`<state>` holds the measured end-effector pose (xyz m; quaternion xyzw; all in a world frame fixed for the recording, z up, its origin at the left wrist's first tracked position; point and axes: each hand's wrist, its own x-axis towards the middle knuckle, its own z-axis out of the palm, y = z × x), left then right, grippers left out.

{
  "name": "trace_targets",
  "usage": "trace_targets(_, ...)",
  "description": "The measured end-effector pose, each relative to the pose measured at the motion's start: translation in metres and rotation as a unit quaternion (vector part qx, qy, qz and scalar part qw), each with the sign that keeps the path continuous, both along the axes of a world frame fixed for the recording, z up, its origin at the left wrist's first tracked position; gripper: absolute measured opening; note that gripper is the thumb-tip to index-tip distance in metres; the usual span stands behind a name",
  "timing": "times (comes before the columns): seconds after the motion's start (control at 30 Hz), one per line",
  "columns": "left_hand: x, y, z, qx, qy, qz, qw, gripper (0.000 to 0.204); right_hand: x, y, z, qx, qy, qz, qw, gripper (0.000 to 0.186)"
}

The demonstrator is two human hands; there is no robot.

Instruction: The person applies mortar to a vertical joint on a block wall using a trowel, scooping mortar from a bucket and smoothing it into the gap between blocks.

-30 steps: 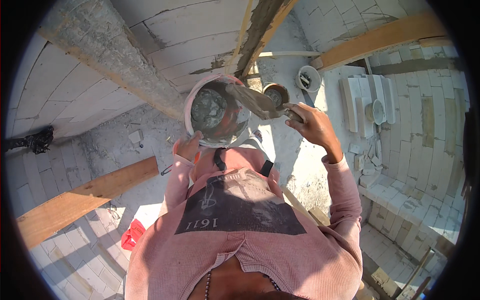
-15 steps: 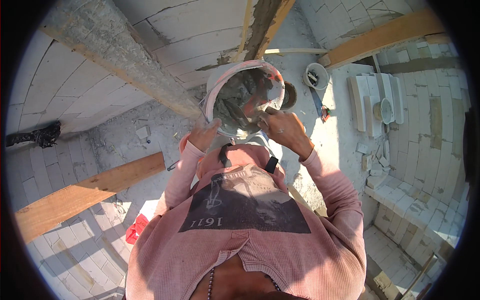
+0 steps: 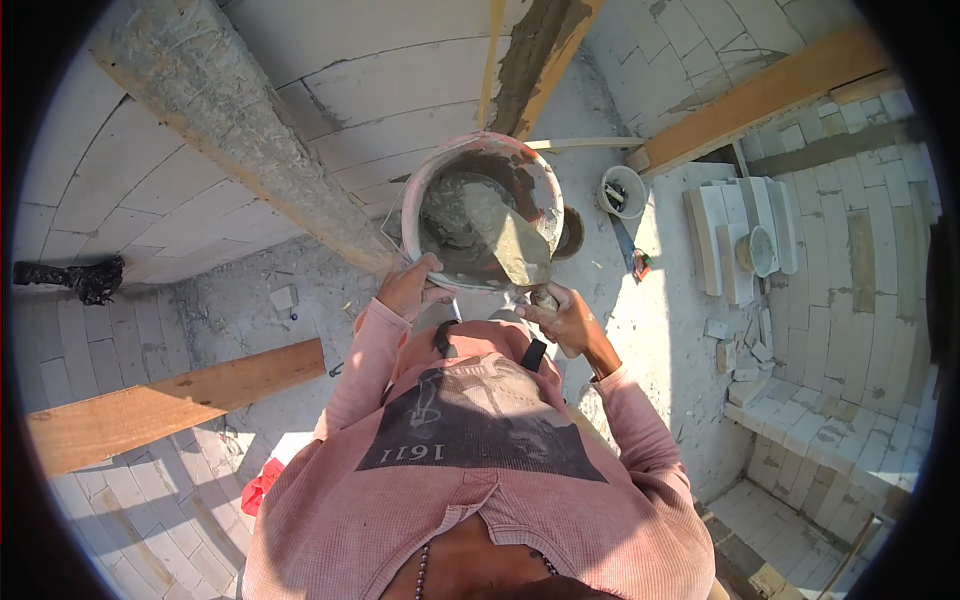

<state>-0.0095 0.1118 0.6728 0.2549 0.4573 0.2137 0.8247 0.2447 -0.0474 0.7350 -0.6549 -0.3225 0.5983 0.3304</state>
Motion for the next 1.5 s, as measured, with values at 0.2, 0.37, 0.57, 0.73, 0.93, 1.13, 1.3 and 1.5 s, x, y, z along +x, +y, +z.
trace_targets(0.2,0.040,0.020,0.003,-0.038,-0.077,0.016,0.996,0.028,0.084,0.028,0.084,0.234,-0.310,0.064,0.919,0.042)
trace_targets(0.37,0.074,0.013,0.044,-0.016,-0.112,0.017,0.993,0.039,0.183,0.071,0.185,0.333,-0.402,0.091,0.848,0.044)
trace_targets(0.57,0.111,0.004,0.017,0.001,-0.143,0.062,0.988,0.037,0.220,0.146,0.357,0.313,-0.422,0.066,0.848,0.042)
trace_targets(0.73,0.136,-0.009,-0.006,-0.034,-0.148,0.124,0.981,0.032,0.252,0.210,0.425,0.352,-0.358,0.109,0.858,0.043)
trace_targets(0.93,0.131,-0.019,-0.024,-0.015,-0.190,0.166,0.968,0.030,0.239,0.173,0.426,0.343,-0.336,0.040,0.876,0.043)
trace_targets(1.13,0.111,-0.006,-0.008,-0.039,-0.116,0.106,0.987,0.034,0.199,0.144,0.362,0.366,-0.379,-0.086,0.846,0.046)
trace_targets(1.3,0.078,0.000,-0.015,-0.021,-0.168,0.050,0.984,0.032,0.146,0.175,0.273,0.445,-0.050,-0.140,0.883,0.044)
trace_targets(1.5,0.026,0.001,-0.002,-0.050,-0.071,0.028,0.996,0.028,0.077,0.277,0.239,0.495,0.041,-0.177,0.850,0.050)
